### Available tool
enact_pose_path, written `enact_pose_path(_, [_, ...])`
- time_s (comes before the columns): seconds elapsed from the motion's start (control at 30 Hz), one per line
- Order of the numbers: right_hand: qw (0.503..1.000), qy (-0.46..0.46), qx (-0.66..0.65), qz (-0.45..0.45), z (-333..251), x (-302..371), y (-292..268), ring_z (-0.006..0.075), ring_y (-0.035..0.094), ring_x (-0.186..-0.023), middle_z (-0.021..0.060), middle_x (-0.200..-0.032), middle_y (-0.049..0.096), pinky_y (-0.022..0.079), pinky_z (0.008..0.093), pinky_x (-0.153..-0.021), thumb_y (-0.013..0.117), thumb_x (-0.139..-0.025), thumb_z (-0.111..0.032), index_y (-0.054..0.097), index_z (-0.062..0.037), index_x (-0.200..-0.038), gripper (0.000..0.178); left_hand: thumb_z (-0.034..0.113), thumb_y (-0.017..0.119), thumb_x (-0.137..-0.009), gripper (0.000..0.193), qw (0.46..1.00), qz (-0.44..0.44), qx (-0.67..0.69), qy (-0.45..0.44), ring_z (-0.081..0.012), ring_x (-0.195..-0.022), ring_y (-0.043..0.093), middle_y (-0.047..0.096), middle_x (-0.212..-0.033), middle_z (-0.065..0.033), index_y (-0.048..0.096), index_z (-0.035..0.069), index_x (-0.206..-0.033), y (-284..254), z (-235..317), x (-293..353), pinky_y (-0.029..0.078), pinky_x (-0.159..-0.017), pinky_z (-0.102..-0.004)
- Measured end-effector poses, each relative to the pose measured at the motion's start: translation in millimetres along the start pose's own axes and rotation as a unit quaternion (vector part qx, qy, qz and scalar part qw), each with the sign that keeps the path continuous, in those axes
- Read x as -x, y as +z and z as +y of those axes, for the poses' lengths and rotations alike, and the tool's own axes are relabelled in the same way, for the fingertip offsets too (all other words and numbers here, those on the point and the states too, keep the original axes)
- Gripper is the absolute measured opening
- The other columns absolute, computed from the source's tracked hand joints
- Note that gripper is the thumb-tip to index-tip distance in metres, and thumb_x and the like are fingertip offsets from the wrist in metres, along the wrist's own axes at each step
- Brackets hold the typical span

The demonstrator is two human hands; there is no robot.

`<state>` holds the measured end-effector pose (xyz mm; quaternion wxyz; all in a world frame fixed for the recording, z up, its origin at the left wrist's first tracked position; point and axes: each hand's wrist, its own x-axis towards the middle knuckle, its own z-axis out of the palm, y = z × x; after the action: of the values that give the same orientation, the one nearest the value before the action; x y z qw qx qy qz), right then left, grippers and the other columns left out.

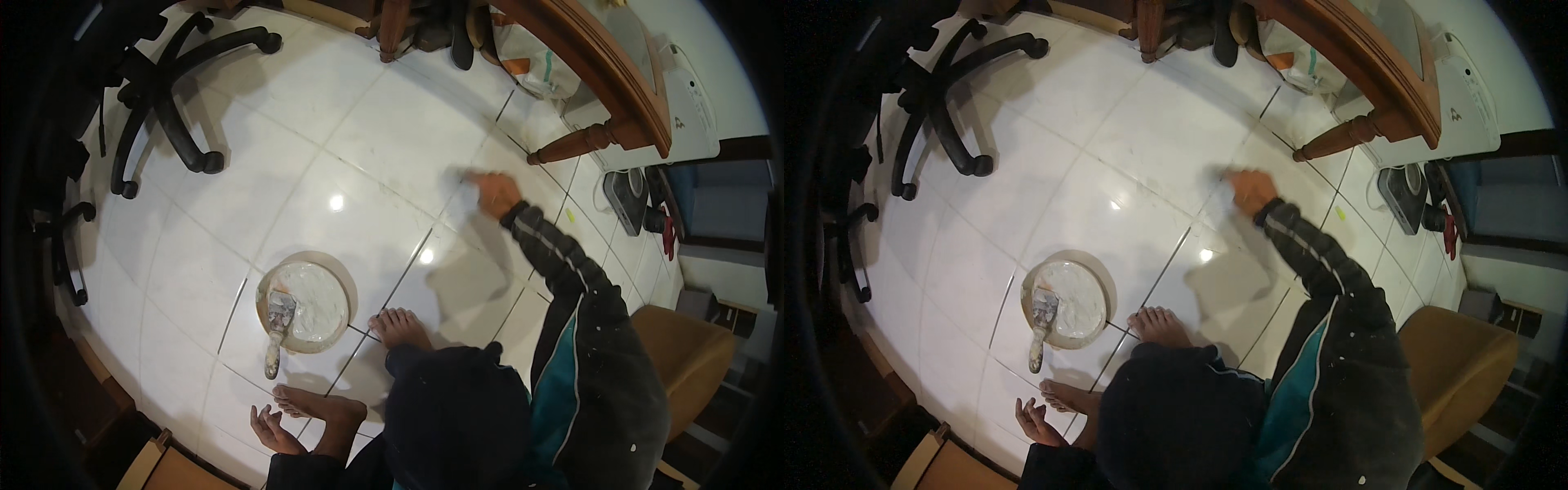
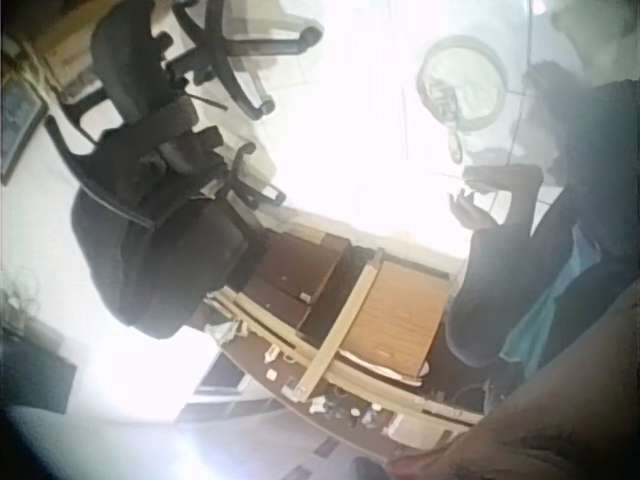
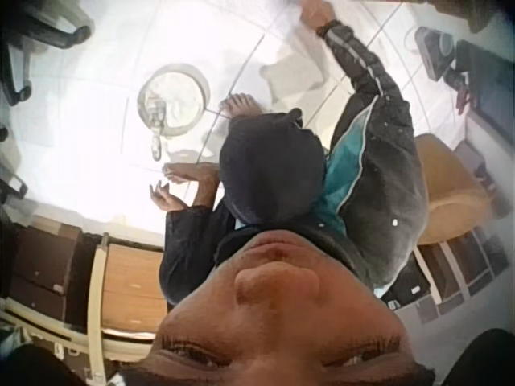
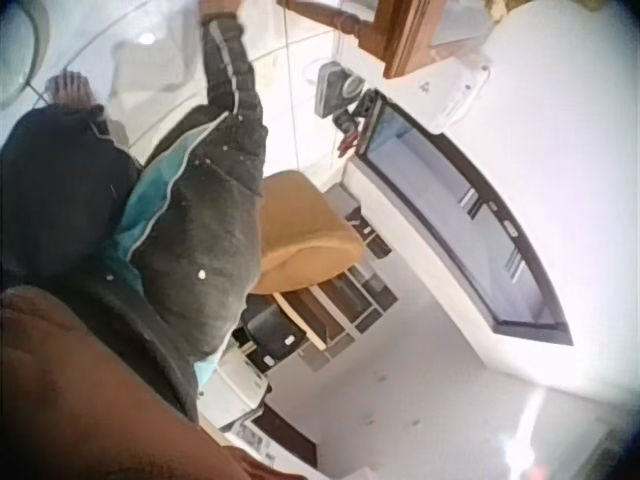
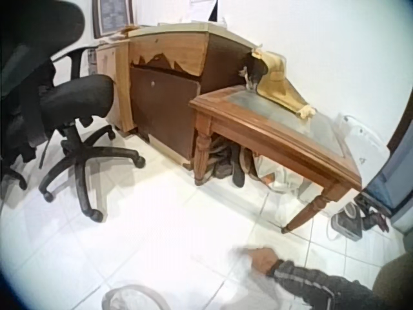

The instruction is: The person applies grout to the spaces between floor tiles using a putty knife and then wipes the excess away with a cloth.

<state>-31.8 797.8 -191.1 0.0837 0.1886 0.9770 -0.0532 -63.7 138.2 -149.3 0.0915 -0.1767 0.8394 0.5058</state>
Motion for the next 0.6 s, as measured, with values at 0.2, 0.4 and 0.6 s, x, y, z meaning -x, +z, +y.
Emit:
enact_pose_path(0.2, [0.983, 0.154, 0.091, 0.038, 76, -62, 1, 0.0367, 0.067, -0.084, 0.0144, -0.096, 0.070, 0.054, 0.0461, -0.074, 0.056, -0.082, -0.015, 0.069, -0.0155, -0.107, 0.029, 0.019, 0.048, -0.100, 0.044, 0.999, -0.037, -0.007, 0.021, -0.0170, -0.090, 0.056, 0.061, -0.109, -0.0138, 0.040, -0.001, -0.138, 4, 2, -8, 0.047, -0.082, -0.0316])
enact_pose_path(0.4, [0.984, -0.087, -0.073, 0.134, -81, 40, 38, 0.0287, 0.068, -0.095, 0.0080, -0.113, 0.069, 0.054, 0.0389, -0.077, 0.057, -0.076, -0.011, 0.064, -0.0196, -0.120, 0.045, 0.016, 0.049, -0.099, 0.049, 0.999, 0.002, 0.026, 0.022, -0.0155, -0.085, 0.058, 0.061, -0.107, -0.0120, 0.034, -0.001, -0.143, 13, 1, 3, 0.048, -0.080, -0.0302])
enact_pose_path(0.6, [0.980, -0.057, -0.192, 0.003, -110, 46, 9, 0.0307, 0.067, -0.088, 0.0093, -0.104, 0.070, 0.052, 0.0415, -0.077, 0.053, -0.077, -0.005, 0.066, -0.0229, -0.119, 0.048, 0.013, 0.050, -0.097, 0.056, 0.998, -0.008, 0.056, 0.015, -0.0150, -0.082, 0.060, 0.062, -0.105, -0.0109, 0.026, -0.001, -0.146, 19, 11, -7, 0.048, -0.077, -0.0277])
